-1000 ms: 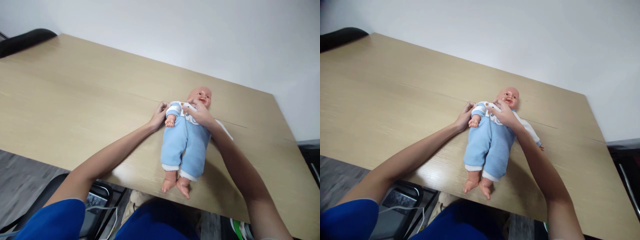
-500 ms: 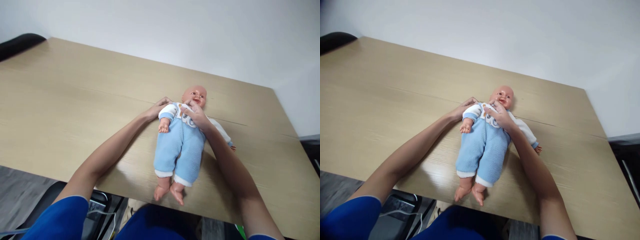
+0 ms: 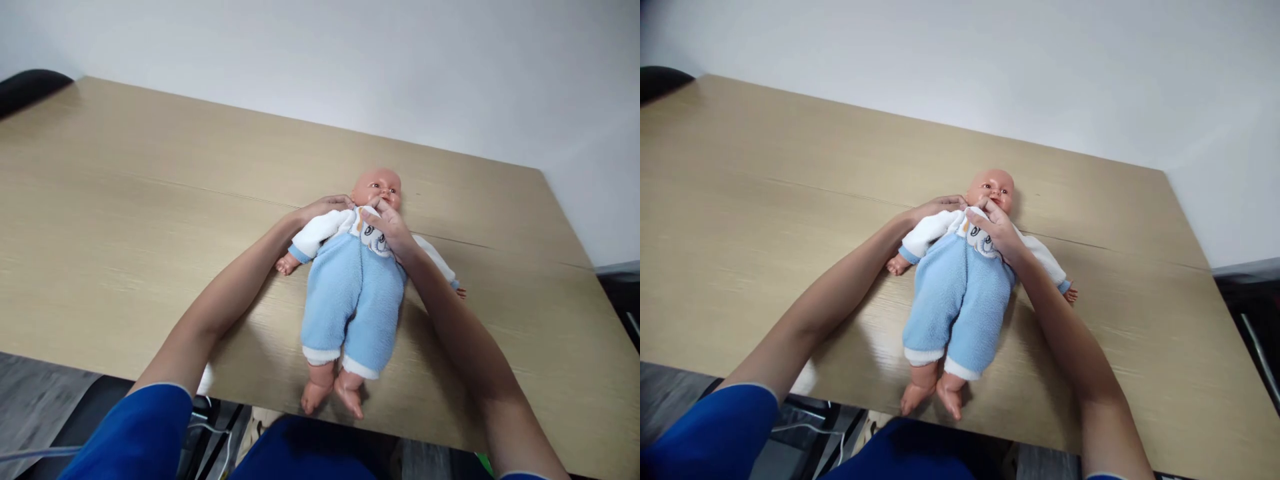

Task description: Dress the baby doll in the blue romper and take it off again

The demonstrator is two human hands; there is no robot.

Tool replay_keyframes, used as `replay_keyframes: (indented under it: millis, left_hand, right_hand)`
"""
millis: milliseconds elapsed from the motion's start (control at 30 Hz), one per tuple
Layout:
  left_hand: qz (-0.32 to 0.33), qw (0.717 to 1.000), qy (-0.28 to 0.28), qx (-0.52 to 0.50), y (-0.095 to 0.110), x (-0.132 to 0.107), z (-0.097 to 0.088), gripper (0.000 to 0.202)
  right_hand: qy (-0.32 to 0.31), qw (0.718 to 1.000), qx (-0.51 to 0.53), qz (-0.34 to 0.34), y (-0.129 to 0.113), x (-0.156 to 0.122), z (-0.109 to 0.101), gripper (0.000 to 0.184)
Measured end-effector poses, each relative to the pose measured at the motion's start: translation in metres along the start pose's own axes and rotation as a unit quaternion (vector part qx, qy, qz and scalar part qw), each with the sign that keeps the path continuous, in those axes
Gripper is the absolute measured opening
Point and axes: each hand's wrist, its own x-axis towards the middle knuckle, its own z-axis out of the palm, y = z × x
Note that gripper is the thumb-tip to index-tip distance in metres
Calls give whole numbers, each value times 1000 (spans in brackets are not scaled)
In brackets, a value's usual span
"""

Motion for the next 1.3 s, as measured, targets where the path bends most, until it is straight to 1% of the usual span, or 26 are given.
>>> replay_keyframes:
  millis: [67, 100, 167, 233, 300, 333, 400, 433, 467, 533, 567, 600, 633, 733, 800, 867, 933, 1000, 1100, 1167, 1233, 1300]
  left_hand:
    - [-24, 998, -60, 18, 8, -2, -5, 14]
    - [-29, 996, -75, 30, 12, -3, -8, 14]
    - [-26, 995, -77, 66, 19, -5, -13, 17]
    - [-19, 987, -77, 140, 27, -7, -18, 20]
    - [13, 966, -64, 250, 38, -12, -21, 20]
    - [44, 951, -47, 304, 45, -16, -22, 19]
    - [113, 924, -16, 365, 62, -29, -19, 18]
    - [134, 922, -18, 364, 70, -38, -16, 19]
    - [137, 929, -37, 342, 78, -47, -12, 21]
    - [101, 952, -101, 271, 89, -67, -4, 26]
    - [79, 958, -127, 247, 91, -76, -1, 30]
    - [64, 958, -143, 238, 91, -85, 0, 32]
    - [59, 956, -148, 246, 88, -92, 1, 33]
    - [65, 938, -148, 306, 77, -105, -7, 33]
    - [56, 930, -161, 327, 73, -109, -16, 36]
    - [33, 924, -184, 332, 73, -110, -23, 38]
    - [13, 926, -196, 323, 75, -110, -27, 37]
    - [7, 932, -195, 304, 77, -108, -28, 36]
    - [17, 944, -174, 279, 77, -105, -25, 37]
    - [23, 945, -147, 293, 73, -104, -22, 35]
    - [41, 933, -114, 340, 67, -103, -20, 32]
    - [74, 909, -86, 402, 61, -103, -16, 31]
  right_hand:
    - [-4, 1000, 7, 3, -5, -1, -2, 66]
    - [-12, 1000, 1, 9, -9, -2, -5, 63]
    - [-31, 998, -48, 23, -19, -7, -13, 58]
    - [-33, 987, -155, 26, -30, -13, -25, 53]
    - [-16, 961, -276, 21, -37, -19, -37, 49]
    - [-6, 947, -320, 20, -39, -21, -42, 47]
    - [-3, 932, -362, 24, -40, -24, -49, 45]
    - [-7, 930, -366, 28, -39, -24, -50, 44]
    - [-13, 930, -366, 31, -37, -23, -51, 43]
    - [-31, 931, -362, 34, -34, -21, -51, 42]
    - [-39, 932, -359, 35, -32, -20, -50, 42]
    - [-48, 933, -355, 34, -31, -19, -50, 43]
    - [-56, 935, -350, 31, -29, -18, -50, 44]
    - [-77, 937, -341, 24, -27, -17, -51, 48]
    - [-82, 937, -340, 26, -26, -16, -51, 51]
    - [-83, 939, -332, 36, -27, -16, -52, 54]
    - [-87, 943, -316, 49, -28, -17, -53, 56]
    - [-93, 947, -301, 57, -29, -17, -54, 58]
    - [-97, 949, -296, 57, -28, -17, -56, 59]
    - [-96, 949, -296, 56, -27, -17, -57, 59]
    - [-93, 950, -292, 54, -26, -17, -57, 59]
    - [-75, 952, -293, 49, -25, -22, -58, 58]
